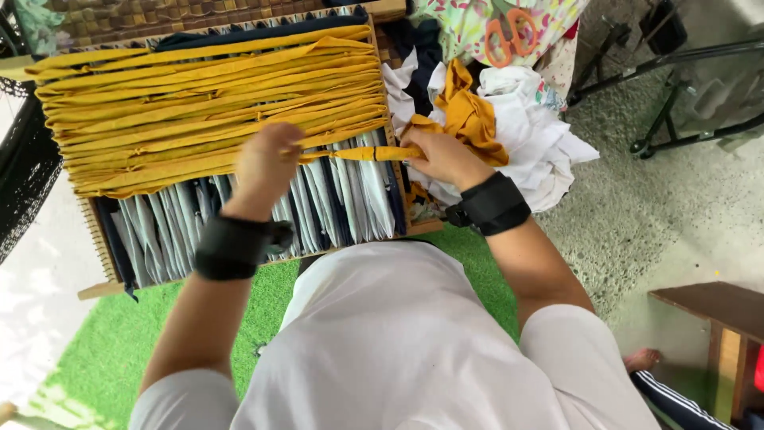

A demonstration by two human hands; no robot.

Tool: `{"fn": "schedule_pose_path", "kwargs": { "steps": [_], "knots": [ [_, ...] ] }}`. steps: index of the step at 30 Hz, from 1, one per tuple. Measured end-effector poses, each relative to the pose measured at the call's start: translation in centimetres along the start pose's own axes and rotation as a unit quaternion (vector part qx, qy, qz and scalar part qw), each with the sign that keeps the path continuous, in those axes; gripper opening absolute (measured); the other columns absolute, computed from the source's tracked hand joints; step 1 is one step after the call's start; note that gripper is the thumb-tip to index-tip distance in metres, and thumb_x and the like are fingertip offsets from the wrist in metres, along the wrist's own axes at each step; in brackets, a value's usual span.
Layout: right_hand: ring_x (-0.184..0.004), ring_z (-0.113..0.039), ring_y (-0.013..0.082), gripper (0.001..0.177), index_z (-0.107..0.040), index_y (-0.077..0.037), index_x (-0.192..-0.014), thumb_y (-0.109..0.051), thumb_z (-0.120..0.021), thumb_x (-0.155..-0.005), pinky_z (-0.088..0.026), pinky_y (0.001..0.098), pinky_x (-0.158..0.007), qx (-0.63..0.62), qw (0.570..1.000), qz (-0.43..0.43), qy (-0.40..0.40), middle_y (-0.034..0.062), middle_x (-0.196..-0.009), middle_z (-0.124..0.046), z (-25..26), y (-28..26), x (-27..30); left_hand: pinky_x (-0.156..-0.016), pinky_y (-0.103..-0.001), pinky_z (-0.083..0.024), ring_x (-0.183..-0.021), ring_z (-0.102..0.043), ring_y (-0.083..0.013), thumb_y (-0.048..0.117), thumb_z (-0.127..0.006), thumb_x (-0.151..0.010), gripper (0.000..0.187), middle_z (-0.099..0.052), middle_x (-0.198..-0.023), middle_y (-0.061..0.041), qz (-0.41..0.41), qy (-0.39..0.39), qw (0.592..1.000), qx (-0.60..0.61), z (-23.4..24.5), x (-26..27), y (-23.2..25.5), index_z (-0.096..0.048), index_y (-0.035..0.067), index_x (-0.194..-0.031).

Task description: The person cuts yellow fabric strips from a wooden frame using scissors, then places the cut fabric onto a rack. The person repeatedly repositions the fabric on the frame and rack by hand.

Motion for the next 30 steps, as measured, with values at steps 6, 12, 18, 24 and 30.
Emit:
{"fn": "schedule_pose_path", "kwargs": {
  "steps": [6, 12, 18, 24, 30],
  "knots": [
    [-0.077, -0.07, 0.0369, 0.022, -0.069, -0.011, -0.11, -0.023, -0.071, -0.092, -0.054, 0.0463, -0.068, -0.004, 0.998, -0.012, 0.058, 0.0146, -0.084, -0.072, 0.8, 0.8, 2.1, -0.086, -0.049, -0.053, -0.104, -0.067, -0.0391, 0.013, -0.073, -0.083, 0.044, -0.071, -0.116, -0.016, -0.175, -0.099, 0.98, 0.017, -8.6, -1.1, 7.8, -0.067, 0.012, -0.127],
    [-0.078, -0.07, 0.0369, 0.016, -0.07, -0.012, -0.107, -0.025, -0.07, -0.097, -0.053, 0.0479, -0.068, 0.035, 0.993, -0.012, 0.112, 0.0129, -0.083, -0.072, 0.2, 1.9, 2.0, -0.083, -0.049, -0.055, -0.1, -0.068, -0.0374, 0.023, -0.062, -0.096, 0.03, -0.073, -0.106, -0.015, -0.056, -0.193, 0.979, -0.022, -12.2, -2.0, 8.0, -0.066, 0.016, -0.125],
    [-0.098, -0.067, 0.0387, 0.044, -0.068, -0.007, -0.104, -0.031, -0.087, -0.073, -0.054, 0.049, -0.078, 0.178, 0.98, -0.062, 0.056, 0.0146, -0.102, -0.067, 1.6, 1.7, 2.7, -0.086, -0.048, -0.054, -0.1, -0.067, -0.0384, 0.022, -0.065, -0.097, 0.023, -0.07, -0.109, -0.018, 0.015, -0.167, 0.986, -0.026, -11.3, -3.5, 8.0, -0.069, 0.012, -0.118],
    [-0.107, -0.063, 0.0369, 0.052, -0.068, -0.01, -0.114, -0.028, -0.09, -0.071, -0.055, 0.0477, -0.081, 0.194, 0.97, -0.132, 0.062, 0.0144, -0.113, -0.062, 2.2, 3.2, 3.0, -0.09, -0.045, -0.053, -0.104, -0.065, -0.0391, 0.003, -0.07, -0.076, 0.041, -0.068, -0.111, -0.02, -0.075, -0.145, 0.985, 0.061, -10.8, -4.0, 6.0, -0.066, 0.004, -0.117],
    [-0.1, -0.065, 0.0354, 0.045, -0.071, -0.011, -0.11, -0.027, -0.088, -0.072, -0.053, 0.0464, -0.081, 0.17, 0.978, -0.009, 0.121, 0.0108, -0.106, -0.065, 3.1, -1.3, 0.5, -0.087, -0.046, -0.054, -0.103, -0.067, -0.0373, -0.007, -0.061, -0.085, 0.031, -0.073, -0.108, -0.016, -0.088, -0.078, 0.993, 0.022, -9.2, -3.9, 8.0, -0.071, 0.006, -0.111]
  ]
}}
Point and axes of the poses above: each hand's wrist, its own x-axis away from the middle knuckle, its own z-axis out of the back of the hand, y = z × x, the point moved 1 cm from there along -x, towards the middle knuckle
